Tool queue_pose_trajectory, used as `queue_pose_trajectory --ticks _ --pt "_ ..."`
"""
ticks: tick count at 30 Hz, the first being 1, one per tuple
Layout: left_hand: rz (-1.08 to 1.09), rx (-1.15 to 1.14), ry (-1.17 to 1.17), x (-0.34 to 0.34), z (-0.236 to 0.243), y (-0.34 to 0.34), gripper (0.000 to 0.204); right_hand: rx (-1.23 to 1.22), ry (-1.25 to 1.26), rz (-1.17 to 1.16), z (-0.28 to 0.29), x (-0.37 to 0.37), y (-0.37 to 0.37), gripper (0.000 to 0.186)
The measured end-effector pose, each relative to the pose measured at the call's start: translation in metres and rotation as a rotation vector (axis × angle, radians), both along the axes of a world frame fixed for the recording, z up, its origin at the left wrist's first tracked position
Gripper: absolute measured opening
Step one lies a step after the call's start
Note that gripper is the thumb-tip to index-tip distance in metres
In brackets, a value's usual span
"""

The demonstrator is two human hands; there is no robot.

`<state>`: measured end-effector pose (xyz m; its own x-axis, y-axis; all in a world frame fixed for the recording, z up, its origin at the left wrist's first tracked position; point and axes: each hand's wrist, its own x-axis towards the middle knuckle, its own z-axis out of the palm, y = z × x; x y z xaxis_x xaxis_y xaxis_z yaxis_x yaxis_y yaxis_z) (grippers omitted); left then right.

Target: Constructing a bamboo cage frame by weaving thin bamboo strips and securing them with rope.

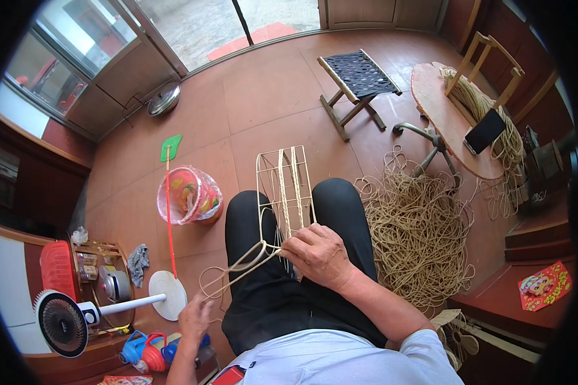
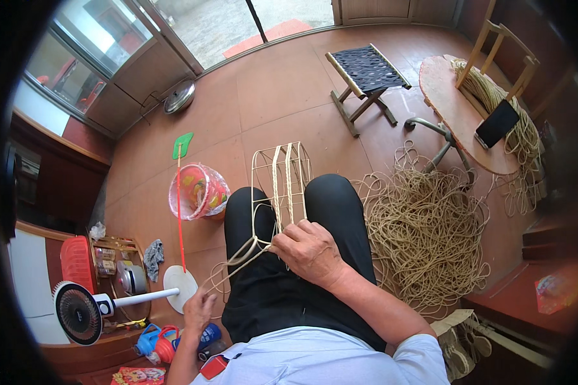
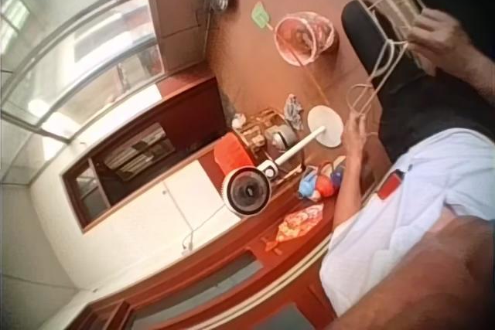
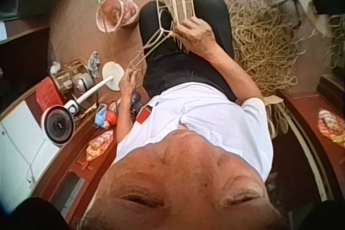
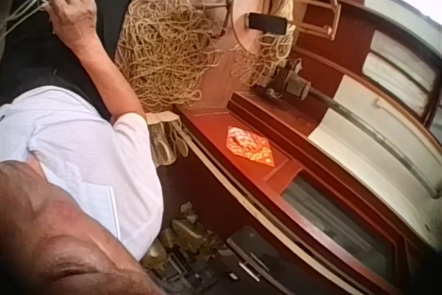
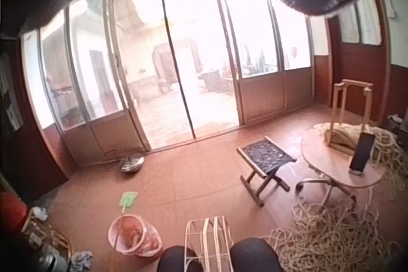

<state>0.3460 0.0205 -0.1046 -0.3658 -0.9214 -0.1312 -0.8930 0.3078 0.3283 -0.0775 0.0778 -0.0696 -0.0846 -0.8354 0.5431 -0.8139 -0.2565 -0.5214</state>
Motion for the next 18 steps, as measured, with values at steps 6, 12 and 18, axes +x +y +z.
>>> queue_pose_trajectory --ticks 6,12,18 --pt "0.511 0.336 -0.493 0.308 -0.122 0.01 0.026 -0.004 -0.059 -0.02 0.003 0.005 -0.006 0.021" --pt "0.473 0.8 -0.338 0.21 -0.134 -0.015 0.036 0.029 -0.043 -0.023 0.005 0.009 -0.008 0.022" --pt "-0.057 -0.149 0.372 -0.122 0.045 -0.033 0.023 -0.023 -0.096 -0.037 0.004 0.008 -0.01 0.02"
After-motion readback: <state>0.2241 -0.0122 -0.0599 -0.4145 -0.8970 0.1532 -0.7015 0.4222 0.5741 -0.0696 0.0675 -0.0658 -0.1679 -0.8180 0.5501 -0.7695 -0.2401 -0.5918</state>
